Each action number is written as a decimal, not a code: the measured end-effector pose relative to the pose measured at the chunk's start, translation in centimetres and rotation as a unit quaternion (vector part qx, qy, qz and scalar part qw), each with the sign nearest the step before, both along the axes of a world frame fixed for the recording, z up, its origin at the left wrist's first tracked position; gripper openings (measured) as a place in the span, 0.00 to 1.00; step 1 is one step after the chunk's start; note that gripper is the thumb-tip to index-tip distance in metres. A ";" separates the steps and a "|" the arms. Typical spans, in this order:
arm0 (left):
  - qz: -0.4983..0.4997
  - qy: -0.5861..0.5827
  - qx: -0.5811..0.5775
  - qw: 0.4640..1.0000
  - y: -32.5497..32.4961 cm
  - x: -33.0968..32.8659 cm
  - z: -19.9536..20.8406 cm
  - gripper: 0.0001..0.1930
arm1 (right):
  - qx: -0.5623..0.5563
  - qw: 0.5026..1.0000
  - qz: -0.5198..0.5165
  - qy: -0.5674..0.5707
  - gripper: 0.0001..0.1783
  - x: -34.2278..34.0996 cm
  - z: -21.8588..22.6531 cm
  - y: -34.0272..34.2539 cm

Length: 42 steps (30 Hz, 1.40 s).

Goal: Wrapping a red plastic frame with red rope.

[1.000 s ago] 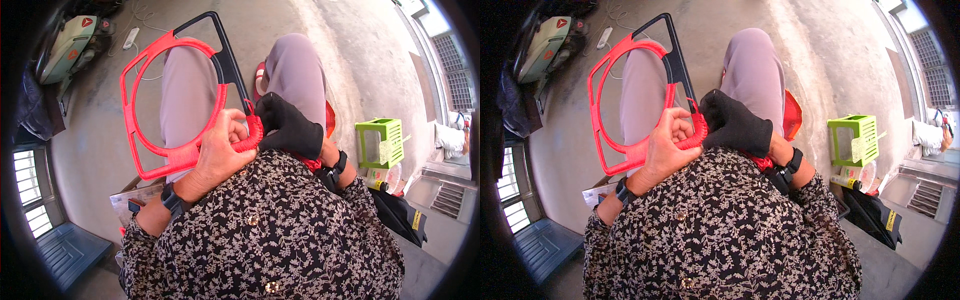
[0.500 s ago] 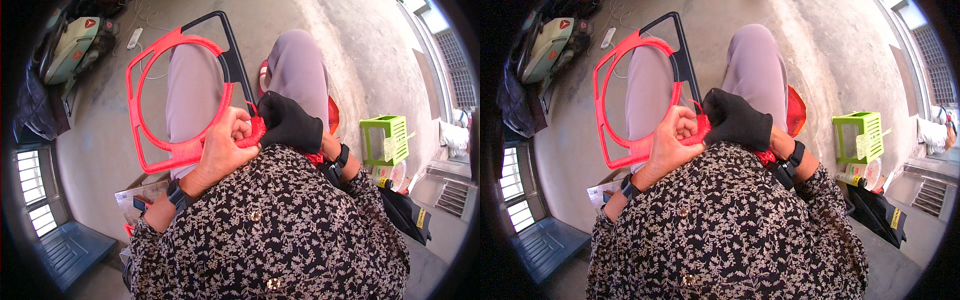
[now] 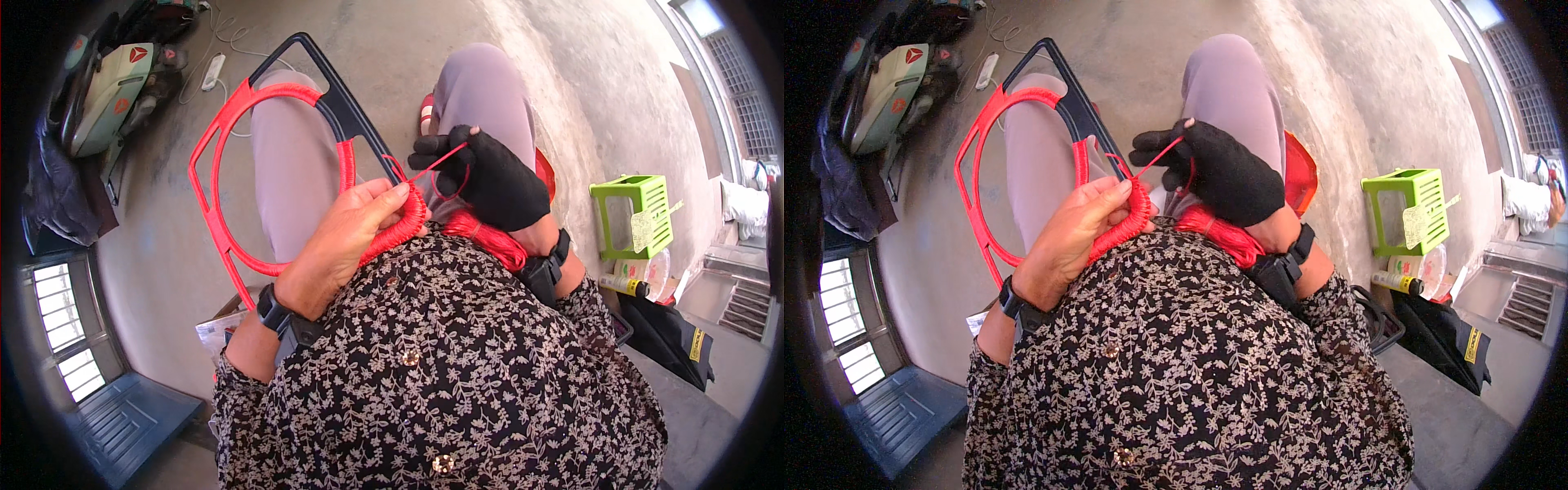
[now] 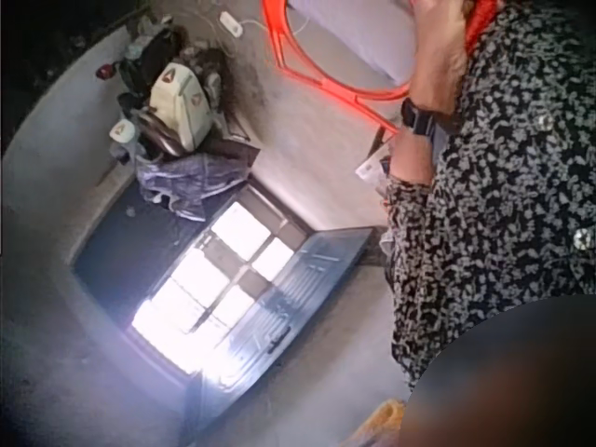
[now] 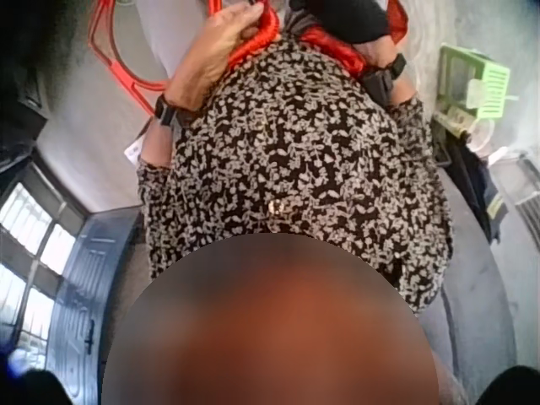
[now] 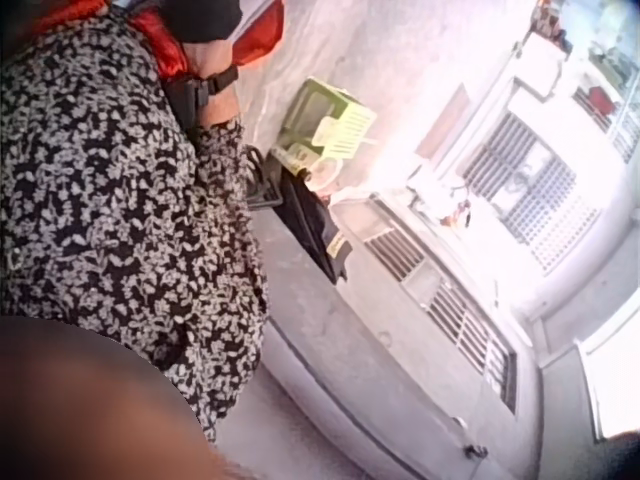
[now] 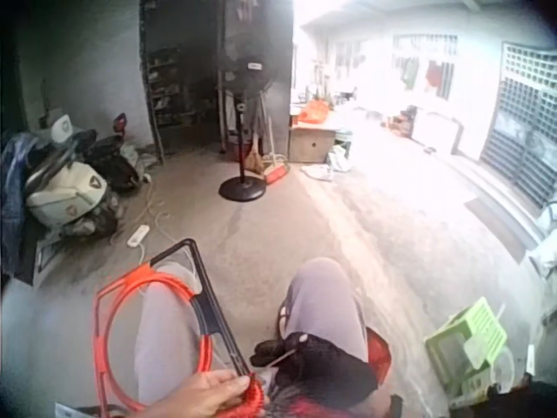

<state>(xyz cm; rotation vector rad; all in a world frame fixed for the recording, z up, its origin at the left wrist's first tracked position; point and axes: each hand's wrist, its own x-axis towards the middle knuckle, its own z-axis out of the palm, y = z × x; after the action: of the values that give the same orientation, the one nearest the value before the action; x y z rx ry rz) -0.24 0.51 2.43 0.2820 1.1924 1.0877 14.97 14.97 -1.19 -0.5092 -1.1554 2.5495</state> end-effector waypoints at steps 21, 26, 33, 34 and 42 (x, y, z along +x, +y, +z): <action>0.032 0.032 -0.031 0.998 1.1 1.0 -0.4 0.14 | -0.224 0.955 0.036 0.193 0.09 -0.4 -2.1 0.0; 0.037 0.057 -0.026 0.997 1.1 1.0 -0.4 0.13 | -0.012 0.994 -0.021 0.105 0.10 -0.8 -1.8 -0.7; 0.038 0.076 -0.021 0.996 1.0 1.2 -0.5 0.15 | -0.083 0.993 -0.023 0.084 0.09 -0.6 -2.1 -0.5; 0.033 0.060 -0.009 0.998 1.0 1.1 -0.3 0.15 | -0.133 0.986 -0.031 0.100 0.09 -0.7 -2.4 -0.6; 0.059 0.007 -0.004 0.998 0.9 1.0 -0.1 0.15 | -0.146 0.984 -0.021 0.102 0.10 -0.6 -2.6 -0.3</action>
<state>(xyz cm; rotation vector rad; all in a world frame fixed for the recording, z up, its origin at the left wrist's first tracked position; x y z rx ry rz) 0.72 1.44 2.31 0.2160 1.2378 1.1850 14.37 14.68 -3.76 -0.3215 -0.6978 2.6744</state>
